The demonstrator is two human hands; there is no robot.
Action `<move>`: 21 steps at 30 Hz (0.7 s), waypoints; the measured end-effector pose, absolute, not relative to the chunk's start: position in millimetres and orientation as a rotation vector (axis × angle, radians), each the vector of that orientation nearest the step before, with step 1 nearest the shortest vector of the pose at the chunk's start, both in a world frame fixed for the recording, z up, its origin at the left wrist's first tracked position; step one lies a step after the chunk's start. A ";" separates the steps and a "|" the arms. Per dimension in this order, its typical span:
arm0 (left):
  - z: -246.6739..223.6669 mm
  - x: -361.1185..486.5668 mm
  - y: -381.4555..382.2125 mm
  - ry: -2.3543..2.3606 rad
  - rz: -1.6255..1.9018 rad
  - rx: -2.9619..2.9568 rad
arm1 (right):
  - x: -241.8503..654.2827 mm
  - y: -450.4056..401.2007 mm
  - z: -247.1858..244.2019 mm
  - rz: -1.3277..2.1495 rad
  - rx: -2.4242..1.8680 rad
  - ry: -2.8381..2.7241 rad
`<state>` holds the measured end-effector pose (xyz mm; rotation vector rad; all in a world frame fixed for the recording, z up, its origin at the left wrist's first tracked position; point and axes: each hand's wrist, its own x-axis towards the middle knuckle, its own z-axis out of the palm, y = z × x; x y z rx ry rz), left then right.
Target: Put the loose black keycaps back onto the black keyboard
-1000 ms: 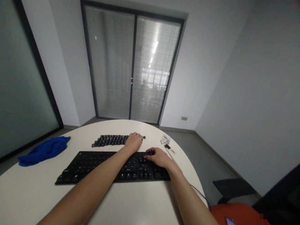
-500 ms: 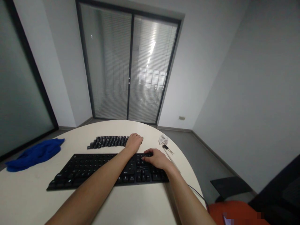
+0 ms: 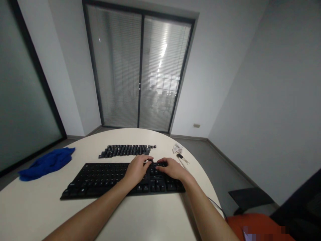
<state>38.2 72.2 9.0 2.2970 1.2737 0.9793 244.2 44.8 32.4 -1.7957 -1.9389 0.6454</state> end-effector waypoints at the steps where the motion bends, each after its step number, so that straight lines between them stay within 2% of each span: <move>1: 6.3 35.2 68.6 1.262 1.016 2.247 | 244.1 43.6 33.6 0.623 -1.793 -1.961; 10: 0.1 33.8 65.0 1.138 1.034 1.990 | 244.0 38.7 38.9 0.372 -1.647 -2.168; 21: 4.7 32.7 59.5 1.185 0.967 2.099 | 247.5 43.2 33.4 0.397 -1.566 -2.191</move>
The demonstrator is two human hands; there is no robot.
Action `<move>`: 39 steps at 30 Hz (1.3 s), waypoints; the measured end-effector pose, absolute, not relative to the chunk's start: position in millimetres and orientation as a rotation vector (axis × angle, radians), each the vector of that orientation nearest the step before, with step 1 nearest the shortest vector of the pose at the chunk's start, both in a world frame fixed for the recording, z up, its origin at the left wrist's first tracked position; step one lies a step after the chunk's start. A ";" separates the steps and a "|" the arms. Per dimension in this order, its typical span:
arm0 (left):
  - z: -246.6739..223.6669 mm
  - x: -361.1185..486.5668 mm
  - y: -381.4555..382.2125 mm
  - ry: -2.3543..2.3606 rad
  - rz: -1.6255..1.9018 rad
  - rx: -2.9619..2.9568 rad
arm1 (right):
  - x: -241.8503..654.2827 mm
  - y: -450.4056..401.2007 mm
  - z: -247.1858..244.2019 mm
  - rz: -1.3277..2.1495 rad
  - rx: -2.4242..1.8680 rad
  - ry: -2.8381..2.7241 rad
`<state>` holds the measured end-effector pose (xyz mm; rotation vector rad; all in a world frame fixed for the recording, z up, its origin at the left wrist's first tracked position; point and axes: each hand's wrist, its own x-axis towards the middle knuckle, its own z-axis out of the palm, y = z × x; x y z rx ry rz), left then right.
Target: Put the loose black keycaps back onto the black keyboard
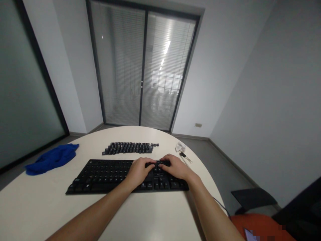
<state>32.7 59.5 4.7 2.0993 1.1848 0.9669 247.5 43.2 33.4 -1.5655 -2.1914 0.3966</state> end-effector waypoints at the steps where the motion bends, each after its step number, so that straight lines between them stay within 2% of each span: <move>1: 5.0 32.6 58.6 1.199 0.960 2.128 | 247.4 42.9 33.9 0.401 -1.572 -2.189; 14: 3.7 32.4 57.0 1.183 0.915 2.369 | 234.9 39.3 39.8 0.426 -1.729 -2.070; 24: 8.2 34.4 55.4 1.260 0.881 2.301 | 227.7 36.4 45.4 0.387 -1.759 -2.100; 39: 4.6 34.6 60.2 1.140 0.973 2.150 | 236.6 42.2 35.2 0.448 -1.734 -2.034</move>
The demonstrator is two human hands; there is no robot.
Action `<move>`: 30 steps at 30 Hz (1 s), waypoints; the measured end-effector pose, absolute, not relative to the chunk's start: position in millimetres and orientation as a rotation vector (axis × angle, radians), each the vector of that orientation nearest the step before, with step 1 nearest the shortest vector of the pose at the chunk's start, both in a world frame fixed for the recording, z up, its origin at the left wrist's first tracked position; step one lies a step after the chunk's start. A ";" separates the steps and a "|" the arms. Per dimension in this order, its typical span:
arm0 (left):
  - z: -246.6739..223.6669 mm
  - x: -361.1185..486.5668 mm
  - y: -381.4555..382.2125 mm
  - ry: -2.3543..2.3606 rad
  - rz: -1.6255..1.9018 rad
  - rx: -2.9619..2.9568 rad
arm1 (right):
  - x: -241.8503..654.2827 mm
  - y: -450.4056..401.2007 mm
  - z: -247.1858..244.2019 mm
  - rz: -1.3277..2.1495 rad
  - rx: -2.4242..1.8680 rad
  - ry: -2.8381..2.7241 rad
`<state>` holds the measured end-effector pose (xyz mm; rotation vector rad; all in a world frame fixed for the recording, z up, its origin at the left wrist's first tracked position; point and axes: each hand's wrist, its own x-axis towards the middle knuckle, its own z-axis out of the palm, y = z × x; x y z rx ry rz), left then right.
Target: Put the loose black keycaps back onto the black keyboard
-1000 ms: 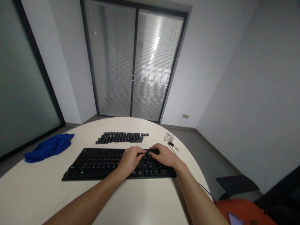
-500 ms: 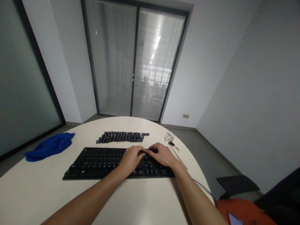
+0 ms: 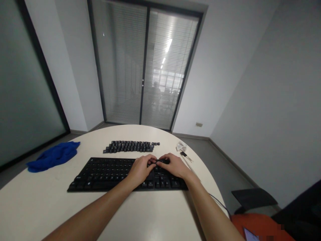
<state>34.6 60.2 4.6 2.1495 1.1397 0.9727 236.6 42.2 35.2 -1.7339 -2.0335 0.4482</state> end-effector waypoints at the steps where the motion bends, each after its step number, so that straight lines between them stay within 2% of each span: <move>1: 4.4 34.9 60.2 1.138 0.986 2.123 | 236.9 42.9 34.3 0.454 -1.741 -2.027; 30: 13.2 35.8 48.3 1.388 0.909 2.343 | 241.6 53.4 28.3 0.415 -1.746 -1.986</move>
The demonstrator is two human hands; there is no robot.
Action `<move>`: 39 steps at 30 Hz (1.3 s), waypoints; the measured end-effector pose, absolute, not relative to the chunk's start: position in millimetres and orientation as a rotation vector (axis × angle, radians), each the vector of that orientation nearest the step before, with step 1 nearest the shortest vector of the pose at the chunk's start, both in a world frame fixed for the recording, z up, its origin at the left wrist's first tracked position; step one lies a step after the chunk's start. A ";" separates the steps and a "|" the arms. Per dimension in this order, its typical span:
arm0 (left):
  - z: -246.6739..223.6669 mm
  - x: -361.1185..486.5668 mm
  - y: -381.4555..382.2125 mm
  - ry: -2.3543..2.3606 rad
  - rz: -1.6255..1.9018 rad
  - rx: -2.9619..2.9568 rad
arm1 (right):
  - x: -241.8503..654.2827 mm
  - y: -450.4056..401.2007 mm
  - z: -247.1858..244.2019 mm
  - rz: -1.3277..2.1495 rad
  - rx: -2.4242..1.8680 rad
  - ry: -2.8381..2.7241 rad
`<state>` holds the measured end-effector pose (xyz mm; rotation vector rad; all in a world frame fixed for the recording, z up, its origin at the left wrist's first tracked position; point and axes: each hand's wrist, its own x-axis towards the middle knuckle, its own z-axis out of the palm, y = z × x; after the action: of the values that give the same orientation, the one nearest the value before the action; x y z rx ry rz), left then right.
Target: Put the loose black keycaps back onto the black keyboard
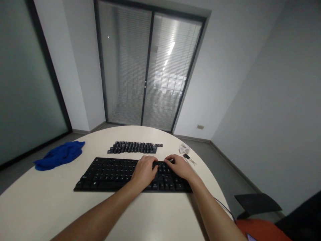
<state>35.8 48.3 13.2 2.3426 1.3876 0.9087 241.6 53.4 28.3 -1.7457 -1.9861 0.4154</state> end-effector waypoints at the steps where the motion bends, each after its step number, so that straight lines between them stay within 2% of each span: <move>1: 13.0 35.9 47.9 1.398 0.893 2.345 | 243.3 55.7 27.1 0.394 -1.763 -1.978; 12: 14.5 37.1 45.5 1.512 0.774 2.366 | 256.2 109.1 16.5 0.370 -1.869 -2.041; 22: 13.7 37.5 47.4 1.502 0.777 2.356 | 235.2 155.0 23.6 0.163 -1.990 -2.155; 39: 12.6 37.6 47.6 1.493 0.794 2.378 | 227.3 135.6 30.9 0.052 -2.105 -2.103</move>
<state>37.6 47.6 12.6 2.3779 1.4926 0.7943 227.3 135.6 30.9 -2.1051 -2.1033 0.0516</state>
